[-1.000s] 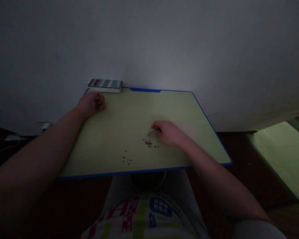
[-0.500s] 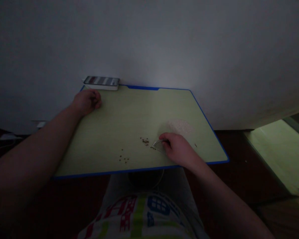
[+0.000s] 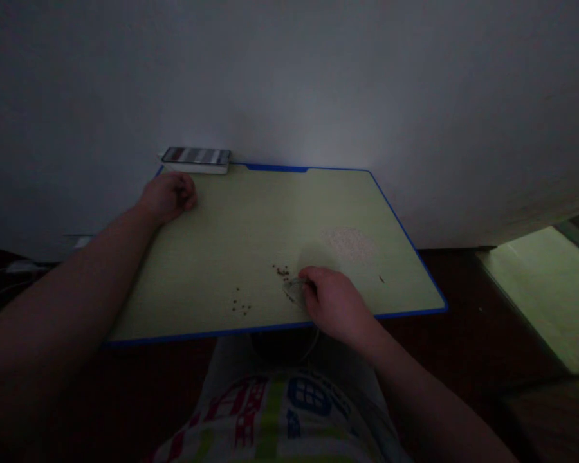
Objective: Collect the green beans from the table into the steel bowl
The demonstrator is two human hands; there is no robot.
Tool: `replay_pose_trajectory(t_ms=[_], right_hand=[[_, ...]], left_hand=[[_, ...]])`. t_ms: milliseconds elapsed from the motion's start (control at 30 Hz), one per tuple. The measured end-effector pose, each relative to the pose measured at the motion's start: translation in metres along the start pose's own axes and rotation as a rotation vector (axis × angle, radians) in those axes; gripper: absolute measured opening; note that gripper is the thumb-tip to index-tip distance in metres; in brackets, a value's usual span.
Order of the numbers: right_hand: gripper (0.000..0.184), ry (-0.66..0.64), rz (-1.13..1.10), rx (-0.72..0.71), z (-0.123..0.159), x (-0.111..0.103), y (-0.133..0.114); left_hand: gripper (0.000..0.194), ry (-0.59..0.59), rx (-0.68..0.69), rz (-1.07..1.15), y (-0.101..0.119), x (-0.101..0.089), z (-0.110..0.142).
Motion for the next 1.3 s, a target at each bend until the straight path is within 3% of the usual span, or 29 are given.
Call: replay_pose_trajectory(t_ms=[300, 400, 500, 667, 1100, 1300], right_hand=[[0.027, 0.008, -0.069, -0.055, -0.005, 0.021, -0.042], [0.027, 0.050, -0.156, -0.064, -0.002, 0.013, -0.033], [0.025, 0.099, -0.203, -0.009, 0.006, 0.001, -0.008], [0.022, 0.085, -0.183, 0.092, 0.014, -0.006, 0.024], [0.023, 0.040, -0.174, -0.007, 0.008, 0.006, 0.011], [0.025, 0.117, -0.150, 0.059, 0.009, 0.010, 0.005]], left_hand=[[0.010, 0.035, -0.019, 0.003, -0.001, 0.000, 0.000], [0.010, 0.043, -0.027, 0.004, 0.000, 0.000, 0.000], [0.009, 0.011, -0.015, 0.013, 0.000, 0.001, 0.000], [0.009, 0.018, -0.020, 0.026, -0.002, 0.000, -0.001], [0.010, 0.043, -0.049, 0.027, 0.001, 0.000, 0.002], [0.009, 0.023, -0.039, 0.005, 0.002, 0.000, 0.002]])
Point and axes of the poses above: each hand's wrist, its own z-axis away from the middle knuckle, its own x-axis out of the palm, y = z × x, the point moved 3 cm from there along -z, towards the middle knuckle, and after that the axes turned 3 degrees about y, right-handed, at the moved point
